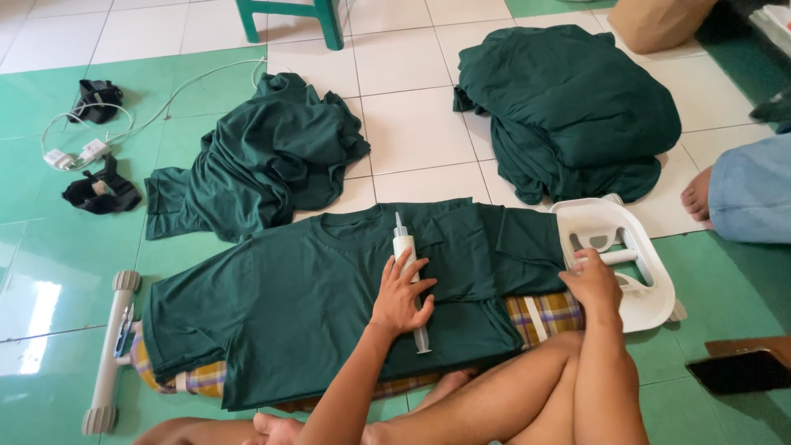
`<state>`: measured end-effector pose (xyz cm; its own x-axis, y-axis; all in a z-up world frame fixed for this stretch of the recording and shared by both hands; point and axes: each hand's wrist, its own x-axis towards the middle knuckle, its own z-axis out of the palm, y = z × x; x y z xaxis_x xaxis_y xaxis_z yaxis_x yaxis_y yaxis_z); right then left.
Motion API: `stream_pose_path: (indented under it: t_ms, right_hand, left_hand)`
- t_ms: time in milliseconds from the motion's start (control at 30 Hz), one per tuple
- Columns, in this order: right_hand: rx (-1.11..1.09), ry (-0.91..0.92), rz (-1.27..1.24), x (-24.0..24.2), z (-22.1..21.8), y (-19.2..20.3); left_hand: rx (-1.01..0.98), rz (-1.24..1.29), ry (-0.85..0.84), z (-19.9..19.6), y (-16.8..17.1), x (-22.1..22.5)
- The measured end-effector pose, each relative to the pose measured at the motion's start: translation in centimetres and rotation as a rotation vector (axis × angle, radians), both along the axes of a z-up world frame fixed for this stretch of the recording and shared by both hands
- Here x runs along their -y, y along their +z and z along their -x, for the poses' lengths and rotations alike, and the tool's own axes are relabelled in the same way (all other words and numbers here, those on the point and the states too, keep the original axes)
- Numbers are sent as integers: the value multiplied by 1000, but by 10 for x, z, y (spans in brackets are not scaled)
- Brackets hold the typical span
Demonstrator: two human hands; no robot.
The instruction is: Using a lint roller to remove debris and lint from a green t-shirt laid out on the floor.
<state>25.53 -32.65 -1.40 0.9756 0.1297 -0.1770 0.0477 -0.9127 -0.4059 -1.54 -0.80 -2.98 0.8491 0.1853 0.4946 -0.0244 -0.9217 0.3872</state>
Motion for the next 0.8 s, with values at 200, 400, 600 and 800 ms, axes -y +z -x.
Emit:
stream_pose_path:
  t_ms: [200,400,600,800]
  right_hand:
    - [73,261,-214,-61,59,47]
    - [-176,470,-165,-98,56,11]
    - [-173,201,-657,-106,32,5]
    - [347,49,-750,-98,40,36]
  left_hand:
    - [17,-16,0,-1,-4,-1]
    - [7,-16,-11,0,-4,-2]
    - [-11,-1,-30,0,1,-2]
    - [-22,8,-24,2,5,0]
